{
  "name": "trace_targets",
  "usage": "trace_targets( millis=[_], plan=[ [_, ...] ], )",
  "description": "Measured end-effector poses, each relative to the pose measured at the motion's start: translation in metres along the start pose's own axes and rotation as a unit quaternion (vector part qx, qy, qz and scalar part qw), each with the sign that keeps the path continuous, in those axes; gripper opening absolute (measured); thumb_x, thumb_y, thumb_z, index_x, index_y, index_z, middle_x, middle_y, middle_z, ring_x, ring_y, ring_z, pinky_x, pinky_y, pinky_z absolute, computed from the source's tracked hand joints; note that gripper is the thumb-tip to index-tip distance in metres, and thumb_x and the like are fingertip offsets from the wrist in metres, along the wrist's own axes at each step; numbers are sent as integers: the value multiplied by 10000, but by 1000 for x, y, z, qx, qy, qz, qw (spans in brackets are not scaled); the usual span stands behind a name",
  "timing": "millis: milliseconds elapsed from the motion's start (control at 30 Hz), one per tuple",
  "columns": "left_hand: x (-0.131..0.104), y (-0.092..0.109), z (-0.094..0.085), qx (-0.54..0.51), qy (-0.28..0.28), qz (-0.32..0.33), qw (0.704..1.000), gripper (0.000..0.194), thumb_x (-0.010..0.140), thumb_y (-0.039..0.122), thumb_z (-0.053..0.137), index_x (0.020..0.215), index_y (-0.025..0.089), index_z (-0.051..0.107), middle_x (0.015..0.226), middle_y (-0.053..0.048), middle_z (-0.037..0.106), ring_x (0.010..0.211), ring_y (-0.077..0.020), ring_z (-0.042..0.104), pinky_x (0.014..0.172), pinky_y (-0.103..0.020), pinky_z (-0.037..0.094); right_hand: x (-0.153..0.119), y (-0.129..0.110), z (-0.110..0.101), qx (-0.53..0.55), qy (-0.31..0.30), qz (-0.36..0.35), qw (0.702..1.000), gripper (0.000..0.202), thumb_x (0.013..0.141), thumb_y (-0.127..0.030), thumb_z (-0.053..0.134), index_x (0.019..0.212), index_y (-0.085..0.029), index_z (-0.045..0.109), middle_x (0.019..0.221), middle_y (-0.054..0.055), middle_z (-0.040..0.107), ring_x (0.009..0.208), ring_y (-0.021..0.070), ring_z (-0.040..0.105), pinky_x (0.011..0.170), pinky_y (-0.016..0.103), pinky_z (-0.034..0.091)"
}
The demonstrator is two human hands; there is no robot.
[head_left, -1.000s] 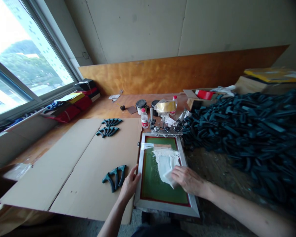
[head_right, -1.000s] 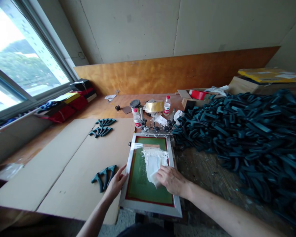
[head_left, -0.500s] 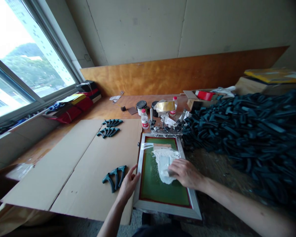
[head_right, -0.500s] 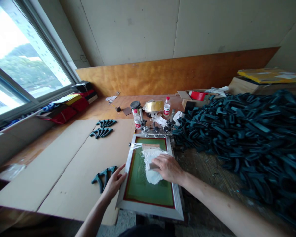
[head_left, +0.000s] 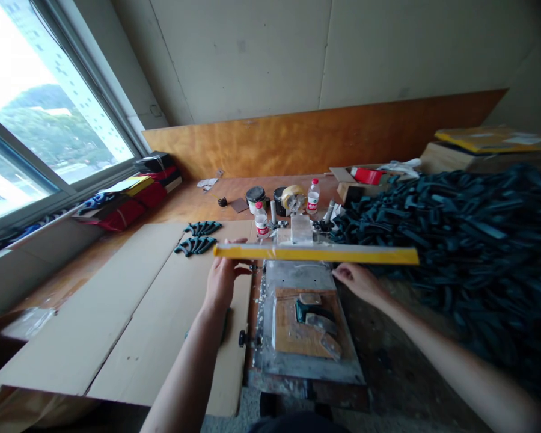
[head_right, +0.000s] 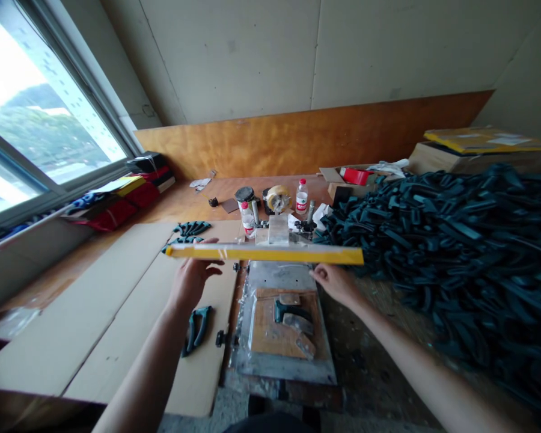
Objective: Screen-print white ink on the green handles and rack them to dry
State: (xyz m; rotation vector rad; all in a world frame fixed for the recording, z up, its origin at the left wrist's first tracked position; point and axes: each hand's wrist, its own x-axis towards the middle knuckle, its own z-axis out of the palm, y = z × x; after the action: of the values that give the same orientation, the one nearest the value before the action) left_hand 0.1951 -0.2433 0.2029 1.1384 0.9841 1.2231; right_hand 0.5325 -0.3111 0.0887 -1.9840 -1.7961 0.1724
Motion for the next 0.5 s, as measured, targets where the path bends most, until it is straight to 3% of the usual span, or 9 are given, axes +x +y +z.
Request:
trace_targets(
  millis=[100,200,267,300,367,433,500],
  plan=[
    [19,11,15,-24,12,21,999,529,828,636,474,932,136,611,847,-85,677,782,-177,622,601,-254,499,-38,-10,43,8,-93,-64,994,257,831,-436,604,766,-188,592,859,61,631,831,210,608,735,303,470],
    [-2,-14,27,-60,71,15,996,518,817,651,493,991,170,571,844,-53,671,738,-148,617,586,-234,481,-56,-31,63,-15,-132,-48,990,80,856,-238,569,838,-163,550,919,98,627,888,214,603,787,308,447],
    [-40,-52,36,-58,49,-94,993,548,766,662,563,985,160,570,803,-59,674,661,-145,611,535,-227,451,-65,-50,64,-4,-130,-6,991,46,896,-180,494,882,-161,533,856,86,632,815,198,612,724,286,449],
    [-62,-75,41,-39,-17,-197,979,597,717,687,601,950,137,586,790,-91,683,640,-169,620,510,-243,448,-71,-62,64,9,-116,5,993,64,914,-185,469,896,-166,528,841,79,630,796,196,611,701,284,450],
    [-101,-118,49,-46,-99,-374,921,696,650,729,631,1043,155,598,996,-161,701,817,-268,673,544,-304,495,-85,-87,63,38,-70,-20,997,62,920,-207,470,919,-176,524,888,82,624,850,211,598,736,307,458],
    [-124,-147,48,-110,-64,-410,903,681,654,749,606,1012,170,598,1029,-160,701,914,-284,672,612,-325,522,-96,-104,65,66,-49,-125,989,49,903,-215,507,932,-184,532,965,80,614,937,220,569,832,340,449],
    [-126,-159,30,-120,1,-405,907,613,684,720,598,975,181,585,997,-139,714,892,-263,686,630,-310,524,-92,-99,65,78,-67,-220,970,42,903,-216,518,912,-191,550,983,56,612,965,201,547,889,339,427]
  ],
)
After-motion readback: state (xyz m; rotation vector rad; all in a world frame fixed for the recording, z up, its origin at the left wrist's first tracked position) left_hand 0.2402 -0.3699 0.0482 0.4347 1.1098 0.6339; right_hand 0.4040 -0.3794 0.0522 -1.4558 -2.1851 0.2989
